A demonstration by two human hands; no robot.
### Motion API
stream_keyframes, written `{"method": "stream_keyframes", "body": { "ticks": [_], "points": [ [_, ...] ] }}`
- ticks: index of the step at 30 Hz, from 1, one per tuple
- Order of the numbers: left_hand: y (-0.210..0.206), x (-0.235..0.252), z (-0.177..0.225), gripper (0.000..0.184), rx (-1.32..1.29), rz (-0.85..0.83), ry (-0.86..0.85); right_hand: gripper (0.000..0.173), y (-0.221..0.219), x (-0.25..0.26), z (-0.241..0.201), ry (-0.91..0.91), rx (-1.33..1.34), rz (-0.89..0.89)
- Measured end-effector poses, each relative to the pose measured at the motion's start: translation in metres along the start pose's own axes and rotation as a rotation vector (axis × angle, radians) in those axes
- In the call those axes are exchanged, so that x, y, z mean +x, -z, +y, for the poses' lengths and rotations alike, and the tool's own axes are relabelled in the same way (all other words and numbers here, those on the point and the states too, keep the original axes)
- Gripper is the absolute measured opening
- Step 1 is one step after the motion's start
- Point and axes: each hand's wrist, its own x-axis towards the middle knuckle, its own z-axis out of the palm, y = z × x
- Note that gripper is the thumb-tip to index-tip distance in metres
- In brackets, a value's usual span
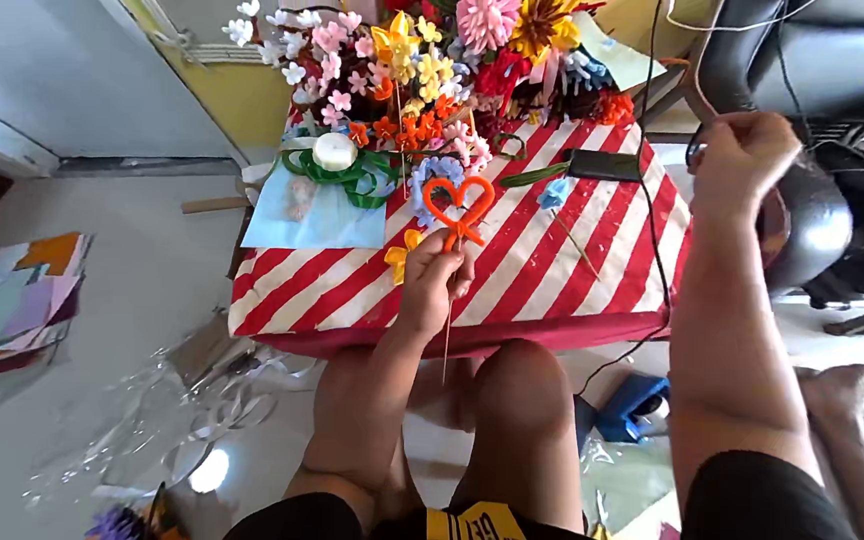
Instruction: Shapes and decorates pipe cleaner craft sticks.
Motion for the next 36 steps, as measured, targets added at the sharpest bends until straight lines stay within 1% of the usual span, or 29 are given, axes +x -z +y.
{"method": "stream_keyframes", "body": {
  "ticks": [1, 3, 7, 9, 12, 14, 17, 20, 22, 26, 30, 33, 36],
  "points": [
    [0.0, 0.003, -0.002, 0.028, -0.019, 0.008, 0.017, 0.042, -0.01, 0.021, 0.016, -0.011, -0.048, -0.028],
    [0.001, 0.008, -0.004, 0.03, -0.056, 0.028, 0.047, 0.041, -0.029, 0.055, 0.043, -0.049, -0.132, -0.125],
    [0.006, 0.011, -0.007, 0.031, -0.069, 0.021, 0.075, 0.034, -0.061, 0.101, 0.076, -0.068, -0.372, -0.343],
    [0.008, 0.012, -0.007, 0.032, -0.062, 0.019, 0.077, 0.033, -0.073, 0.12, 0.09, -0.076, -0.439, -0.408],
    [0.01, 0.013, -0.008, 0.033, -0.063, 0.04, 0.088, 0.033, -0.089, 0.144, 0.106, -0.094, -0.572, -0.416],
    [0.011, 0.014, -0.009, 0.033, -0.065, 0.038, 0.09, 0.04, -0.096, 0.151, 0.104, -0.154, -0.654, -0.403],
    [0.013, 0.015, -0.009, 0.033, -0.065, 0.021, 0.079, 0.05, -0.106, 0.154, 0.106, -0.177, -0.602, -0.376],
    [0.015, 0.014, -0.01, 0.031, -0.086, 0.001, 0.077, 0.045, -0.115, 0.154, 0.114, -0.157, -0.62, -0.351],
    [0.015, 0.014, -0.01, 0.031, -0.092, 0.001, 0.076, 0.043, -0.119, 0.153, 0.116, -0.193, -0.646, -0.343],
    [0.012, 0.013, -0.01, 0.032, -0.1, 0.009, 0.086, 0.035, -0.12, 0.148, 0.127, -0.24, -0.504, -0.359],
    [0.007, 0.013, -0.01, 0.03, -0.109, 0.03, 0.091, 0.032, -0.105, 0.137, 0.119, -0.275, -0.392, -0.393],
    [0.001, 0.012, -0.006, 0.023, -0.13, 0.054, 0.113, 0.034, -0.09, 0.12, 0.116, -0.34, -0.171, -0.374],
    [-0.007, 0.009, 0.002, 0.02, -0.112, 0.049, 0.136, 0.029, -0.066, 0.09, 0.105, -0.272, 0.046, -0.309]
  ]
}}
